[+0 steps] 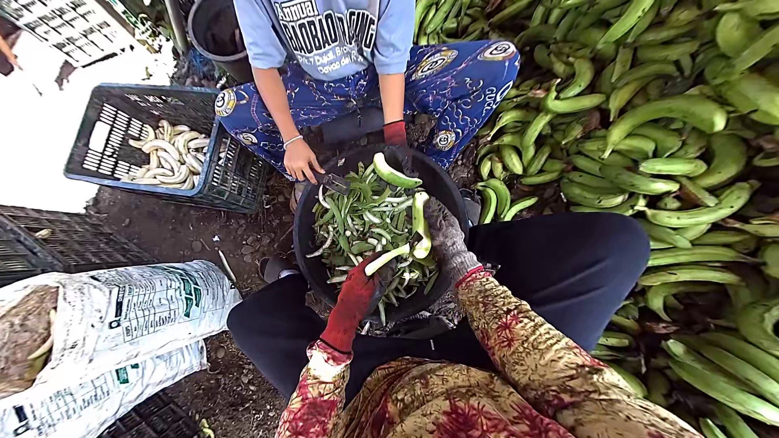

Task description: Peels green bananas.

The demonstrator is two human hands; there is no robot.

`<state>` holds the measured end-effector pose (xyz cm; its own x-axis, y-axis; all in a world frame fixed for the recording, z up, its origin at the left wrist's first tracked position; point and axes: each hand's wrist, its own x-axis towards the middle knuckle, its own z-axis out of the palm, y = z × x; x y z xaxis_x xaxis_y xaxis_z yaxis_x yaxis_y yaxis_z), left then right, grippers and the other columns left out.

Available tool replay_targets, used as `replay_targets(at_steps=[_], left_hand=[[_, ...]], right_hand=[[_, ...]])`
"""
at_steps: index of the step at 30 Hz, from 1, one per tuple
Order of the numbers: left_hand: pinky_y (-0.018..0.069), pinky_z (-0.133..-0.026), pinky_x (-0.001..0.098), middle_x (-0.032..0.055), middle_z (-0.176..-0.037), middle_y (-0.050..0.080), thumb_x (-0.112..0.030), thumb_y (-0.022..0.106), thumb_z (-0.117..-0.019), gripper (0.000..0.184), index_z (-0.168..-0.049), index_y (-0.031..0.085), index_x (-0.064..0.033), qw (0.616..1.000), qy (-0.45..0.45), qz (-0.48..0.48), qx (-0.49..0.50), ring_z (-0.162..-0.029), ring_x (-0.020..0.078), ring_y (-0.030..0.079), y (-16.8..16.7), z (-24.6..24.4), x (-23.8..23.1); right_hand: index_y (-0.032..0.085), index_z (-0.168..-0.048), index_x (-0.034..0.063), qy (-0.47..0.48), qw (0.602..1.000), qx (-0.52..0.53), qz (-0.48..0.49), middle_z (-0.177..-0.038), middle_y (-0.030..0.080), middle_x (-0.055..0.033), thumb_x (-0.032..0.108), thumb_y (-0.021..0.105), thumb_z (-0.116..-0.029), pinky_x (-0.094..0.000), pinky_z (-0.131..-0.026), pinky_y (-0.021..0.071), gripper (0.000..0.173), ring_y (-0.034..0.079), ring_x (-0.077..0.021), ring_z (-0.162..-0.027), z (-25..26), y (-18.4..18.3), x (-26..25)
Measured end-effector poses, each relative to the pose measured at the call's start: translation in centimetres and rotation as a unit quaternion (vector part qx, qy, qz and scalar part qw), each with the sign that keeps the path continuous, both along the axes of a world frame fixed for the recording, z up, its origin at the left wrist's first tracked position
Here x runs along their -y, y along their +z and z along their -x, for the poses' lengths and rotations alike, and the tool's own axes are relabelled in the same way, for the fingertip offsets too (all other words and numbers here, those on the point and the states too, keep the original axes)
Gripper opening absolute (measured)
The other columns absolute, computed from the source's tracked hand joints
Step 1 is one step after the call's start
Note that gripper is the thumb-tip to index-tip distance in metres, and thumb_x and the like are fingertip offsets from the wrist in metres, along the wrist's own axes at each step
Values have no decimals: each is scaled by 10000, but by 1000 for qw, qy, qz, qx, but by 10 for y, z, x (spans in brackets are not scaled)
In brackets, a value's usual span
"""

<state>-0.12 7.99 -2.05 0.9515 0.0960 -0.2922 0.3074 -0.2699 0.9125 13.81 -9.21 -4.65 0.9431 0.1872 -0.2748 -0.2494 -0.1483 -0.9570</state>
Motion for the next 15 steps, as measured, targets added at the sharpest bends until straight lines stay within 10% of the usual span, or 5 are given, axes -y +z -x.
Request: replay_targets(at_steps=[8,15], left_hand=[[507,-1026,349,57,-1247,699,-303,553,-1028,384,-1348,646,-112,997,-8,-65,38,-1128,113,656,-1,-3,2],[476,-965,639,261,-1310,615,-248,677,-934,505,-1429,596,-192,937,110,-328,-36,-1156,462,616,-33,-42,-7]], right_hand=[[504,-1485,203,22,999,8,-40,-1212,693,-68,484,416,-1074,-408,-850,593,505,692,-171,-987,2,18,-11],[550,-1288,86,32,915,-368,-159,-915,663,-133,459,408,-1085,-335,-575,565,448,665,-215,-710,33,15,-23]])
